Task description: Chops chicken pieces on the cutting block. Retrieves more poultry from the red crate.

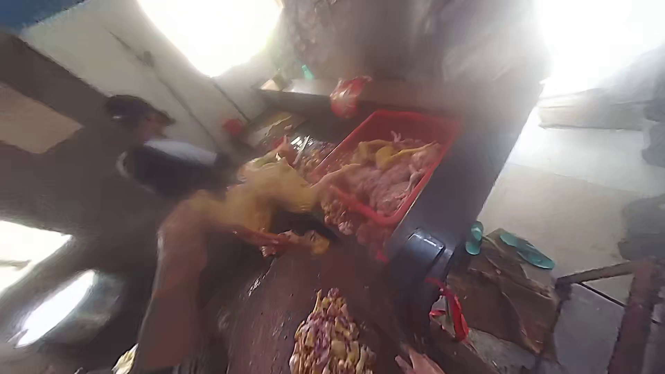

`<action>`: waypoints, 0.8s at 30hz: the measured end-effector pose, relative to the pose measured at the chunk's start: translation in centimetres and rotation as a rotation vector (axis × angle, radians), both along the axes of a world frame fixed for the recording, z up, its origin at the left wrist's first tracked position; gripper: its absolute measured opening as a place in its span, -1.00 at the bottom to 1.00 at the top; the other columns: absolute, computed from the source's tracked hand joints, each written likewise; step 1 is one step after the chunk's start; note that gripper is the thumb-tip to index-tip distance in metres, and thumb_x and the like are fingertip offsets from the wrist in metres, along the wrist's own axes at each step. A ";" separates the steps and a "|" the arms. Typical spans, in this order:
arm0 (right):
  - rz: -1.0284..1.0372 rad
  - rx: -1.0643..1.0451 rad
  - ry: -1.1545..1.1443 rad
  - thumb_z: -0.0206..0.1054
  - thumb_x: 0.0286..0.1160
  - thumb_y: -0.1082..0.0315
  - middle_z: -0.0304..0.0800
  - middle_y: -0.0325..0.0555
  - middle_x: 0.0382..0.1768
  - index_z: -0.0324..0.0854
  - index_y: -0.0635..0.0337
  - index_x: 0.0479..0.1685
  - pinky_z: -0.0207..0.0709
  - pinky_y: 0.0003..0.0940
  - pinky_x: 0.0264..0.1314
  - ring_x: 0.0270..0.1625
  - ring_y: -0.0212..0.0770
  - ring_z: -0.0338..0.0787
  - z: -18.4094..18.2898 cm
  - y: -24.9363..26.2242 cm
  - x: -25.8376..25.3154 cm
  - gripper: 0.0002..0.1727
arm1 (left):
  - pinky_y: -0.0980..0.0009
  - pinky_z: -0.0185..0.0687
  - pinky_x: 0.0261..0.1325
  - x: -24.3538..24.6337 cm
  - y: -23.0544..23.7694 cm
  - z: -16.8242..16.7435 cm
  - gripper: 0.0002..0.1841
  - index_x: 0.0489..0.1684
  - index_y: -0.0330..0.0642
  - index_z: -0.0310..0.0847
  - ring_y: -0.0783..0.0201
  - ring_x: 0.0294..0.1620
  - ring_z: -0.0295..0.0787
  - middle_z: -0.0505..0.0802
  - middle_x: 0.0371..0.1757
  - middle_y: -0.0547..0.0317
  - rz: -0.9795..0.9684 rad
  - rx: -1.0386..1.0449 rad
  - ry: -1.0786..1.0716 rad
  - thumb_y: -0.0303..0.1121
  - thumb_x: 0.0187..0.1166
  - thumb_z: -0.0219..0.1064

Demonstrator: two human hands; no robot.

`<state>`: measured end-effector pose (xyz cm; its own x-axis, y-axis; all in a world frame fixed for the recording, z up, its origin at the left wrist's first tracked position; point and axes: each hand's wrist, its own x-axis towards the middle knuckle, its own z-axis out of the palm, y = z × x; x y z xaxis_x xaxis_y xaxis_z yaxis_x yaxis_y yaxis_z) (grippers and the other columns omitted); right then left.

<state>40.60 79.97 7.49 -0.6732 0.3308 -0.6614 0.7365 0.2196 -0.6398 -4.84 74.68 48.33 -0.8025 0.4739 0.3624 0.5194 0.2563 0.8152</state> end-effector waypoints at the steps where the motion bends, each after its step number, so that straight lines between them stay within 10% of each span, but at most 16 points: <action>1: 0.002 -0.014 -0.013 -0.05 0.74 -0.33 0.83 0.21 0.23 0.48 0.02 0.65 0.57 0.36 0.39 0.32 0.25 0.80 0.0 0.2 0.0 -0.24 | 0.34 0.76 -0.04 0.1 -4.4 0.7 -0.71 0.07 -0.17 0.64 0.45 -0.18 0.76 0.79 -0.16 0.31 0.055 -0.034 0.056 -0.26 0.48 0.25; 5: -0.008 0.028 -0.019 0.01 0.74 -0.30 0.81 0.23 0.25 0.44 -0.01 0.68 0.55 0.38 0.40 0.31 0.27 0.80 0.2 -0.2 -0.3 -0.27 | 0.37 0.77 -0.08 3.5 -19.9 2.8 -0.72 0.08 -0.20 0.64 0.47 -0.19 0.76 0.80 -0.14 0.25 0.343 -0.234 0.108 -0.33 0.47 0.28; 8: -0.017 0.091 0.001 0.03 0.77 -0.24 0.79 0.28 0.26 0.44 0.05 0.67 0.52 0.37 0.45 0.36 0.28 0.76 -0.4 -0.5 -0.3 -0.30 | -0.22 0.61 0.29 5.5 -27.7 3.0 -0.58 0.33 -0.24 0.64 -0.09 0.21 0.75 0.78 0.21 -0.24 0.580 -0.672 0.160 -0.17 0.65 0.28; 10: -0.037 0.137 0.035 0.07 0.78 -0.19 0.78 0.35 0.23 0.45 0.13 0.65 0.51 0.41 0.42 0.33 0.34 0.76 -1.0 -0.7 -0.6 -0.31 | -0.48 0.47 0.28 5.7 -31.1 1.2 -0.50 0.33 -0.19 0.65 -0.37 0.24 0.71 0.78 0.17 -0.39 0.651 -0.895 0.199 0.02 0.66 0.28; 14: -0.025 0.216 0.044 0.07 0.79 -0.15 0.79 0.38 0.16 0.51 0.15 0.55 0.50 0.47 0.35 0.27 0.36 0.77 -1.1 -1.2 -0.6 -0.37 | -0.34 0.50 0.37 6.8 -34.6 -8.2 -0.43 0.35 -0.14 0.67 -0.28 0.31 0.71 0.81 0.20 -0.26 0.631 -1.142 0.072 0.11 0.58 0.29; 20: -0.175 0.360 0.087 0.09 0.76 -0.21 0.81 0.36 -0.01 0.56 0.17 0.46 0.54 0.48 0.20 0.12 0.36 0.80 0.5 -6.6 0.2 -0.35 | -0.08 0.71 0.06 10.1 -40.1 -33.1 -0.64 0.16 -0.35 0.67 -0.04 -0.05 0.78 0.82 -0.05 -0.20 0.369 -0.465 -0.714 -0.21 0.67 0.21; 24: -0.328 0.412 0.131 0.06 0.76 -0.18 0.78 0.25 -0.19 0.56 0.16 0.40 0.61 0.38 0.00 -0.14 0.22 0.80 3.6 -16.2 1.9 -0.38 | -0.06 0.72 0.20 14.6 -39.6 -39.1 -0.56 0.45 -0.36 0.51 -0.04 0.13 0.78 0.78 0.18 -0.27 0.380 -0.068 -0.817 -0.25 0.74 0.16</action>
<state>42.54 63.80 11.06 -0.5593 0.7517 -0.3494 0.7282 0.2441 -0.6405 9.71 35.09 9.21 -0.9045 0.1239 -0.4080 -0.3439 0.3536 0.8699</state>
